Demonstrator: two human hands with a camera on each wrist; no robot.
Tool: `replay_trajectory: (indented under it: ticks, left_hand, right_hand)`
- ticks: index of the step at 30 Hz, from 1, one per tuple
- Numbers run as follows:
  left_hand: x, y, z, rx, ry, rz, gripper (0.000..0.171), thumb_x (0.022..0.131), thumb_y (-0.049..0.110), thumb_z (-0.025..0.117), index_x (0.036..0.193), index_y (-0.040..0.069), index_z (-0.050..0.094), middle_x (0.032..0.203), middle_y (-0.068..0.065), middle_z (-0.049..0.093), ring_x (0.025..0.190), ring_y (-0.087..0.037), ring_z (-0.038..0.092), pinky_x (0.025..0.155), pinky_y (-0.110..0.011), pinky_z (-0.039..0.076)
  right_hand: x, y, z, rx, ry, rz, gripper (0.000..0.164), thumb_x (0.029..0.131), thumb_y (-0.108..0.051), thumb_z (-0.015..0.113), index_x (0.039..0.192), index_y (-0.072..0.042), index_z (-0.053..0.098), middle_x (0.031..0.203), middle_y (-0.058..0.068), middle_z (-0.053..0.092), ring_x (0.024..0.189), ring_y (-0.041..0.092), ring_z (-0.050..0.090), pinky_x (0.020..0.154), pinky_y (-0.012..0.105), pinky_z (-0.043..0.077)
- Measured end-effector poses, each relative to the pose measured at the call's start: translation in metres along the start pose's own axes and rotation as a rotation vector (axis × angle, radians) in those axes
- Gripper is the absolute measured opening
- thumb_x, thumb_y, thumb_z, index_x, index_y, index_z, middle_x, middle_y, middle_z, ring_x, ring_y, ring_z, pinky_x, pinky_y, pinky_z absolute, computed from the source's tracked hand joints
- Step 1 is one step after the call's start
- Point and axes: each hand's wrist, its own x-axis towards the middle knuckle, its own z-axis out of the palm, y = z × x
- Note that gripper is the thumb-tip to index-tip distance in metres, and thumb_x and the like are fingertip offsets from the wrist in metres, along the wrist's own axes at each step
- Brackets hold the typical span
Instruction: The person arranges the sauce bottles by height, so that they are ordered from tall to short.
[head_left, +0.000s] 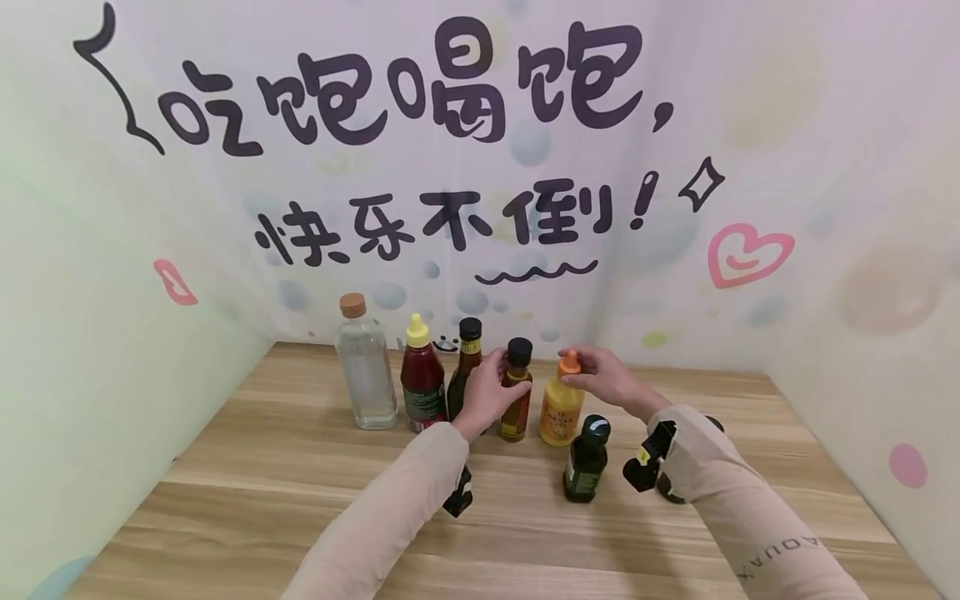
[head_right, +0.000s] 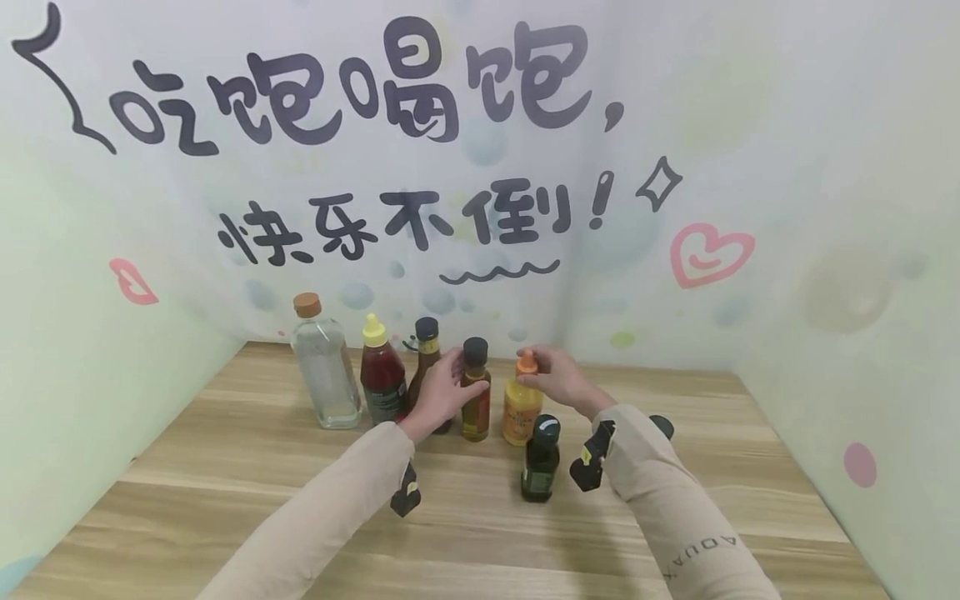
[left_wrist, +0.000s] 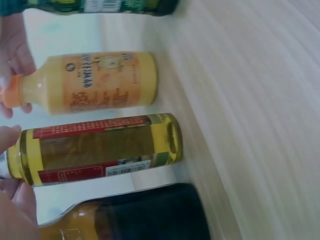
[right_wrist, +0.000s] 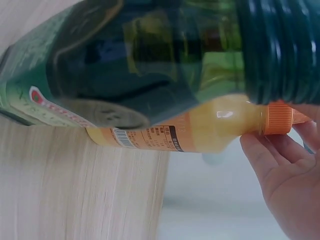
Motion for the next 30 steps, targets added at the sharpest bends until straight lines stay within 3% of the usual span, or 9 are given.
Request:
replay_trajectory:
  ticks: [9,14,24,30]
  left_hand:
    - [-0.001,-0.003,-0.002,-0.110,0.013,0.071,0.047,0.077,0.005,0.068,0.119,-0.003,0.048,0.119,-0.018,0.052,0.110,-0.027,0.050,0.090,-0.033,0.041]
    - [-0.005,-0.003,-0.004,-0.118,0.004,0.092,0.051,0.077,0.003,0.067,0.122,-0.004,0.045,0.121,-0.018,0.051,0.112,-0.028,0.048,0.093,-0.036,0.038]
    - [-0.019,-0.002,-0.017,-0.083,-0.099,0.071,0.080,0.077,0.010,0.068,0.138,0.005,0.017,0.133,-0.015,0.037,0.123,-0.028,0.034,0.099,-0.041,0.029]
    - [-0.029,-0.007,-0.027,-0.116,-0.050,0.110,0.070,0.078,0.006,0.066,0.135,0.005,0.026,0.131,-0.015,0.040,0.119,-0.029,0.039,0.096,-0.044,0.032]
  right_hand:
    - [-0.005,-0.003,-0.006,-0.029,0.001,0.038,0.051,0.086,-0.014,0.058,0.130,0.003,0.037,0.124,0.025,0.045,0.115,0.037,0.043,0.091,0.048,0.037]
    - [-0.010,-0.004,-0.011,-0.021,-0.013,0.030,0.054,0.086,-0.015,0.058,0.132,0.002,0.035,0.128,0.026,0.041,0.116,0.038,0.040,0.092,0.047,0.037]
    - [-0.034,-0.004,-0.038,-0.069,0.004,0.014,0.058,0.087,-0.027,0.057,0.133,0.000,0.034,0.131,0.025,0.039,0.118,0.038,0.038,0.091,0.049,0.036]
    - [-0.055,0.000,-0.054,-0.142,0.034,-0.041,0.057,0.088,-0.027,0.056,0.132,0.002,0.034,0.130,0.027,0.038,0.118,0.041,0.037,0.090,0.052,0.036]
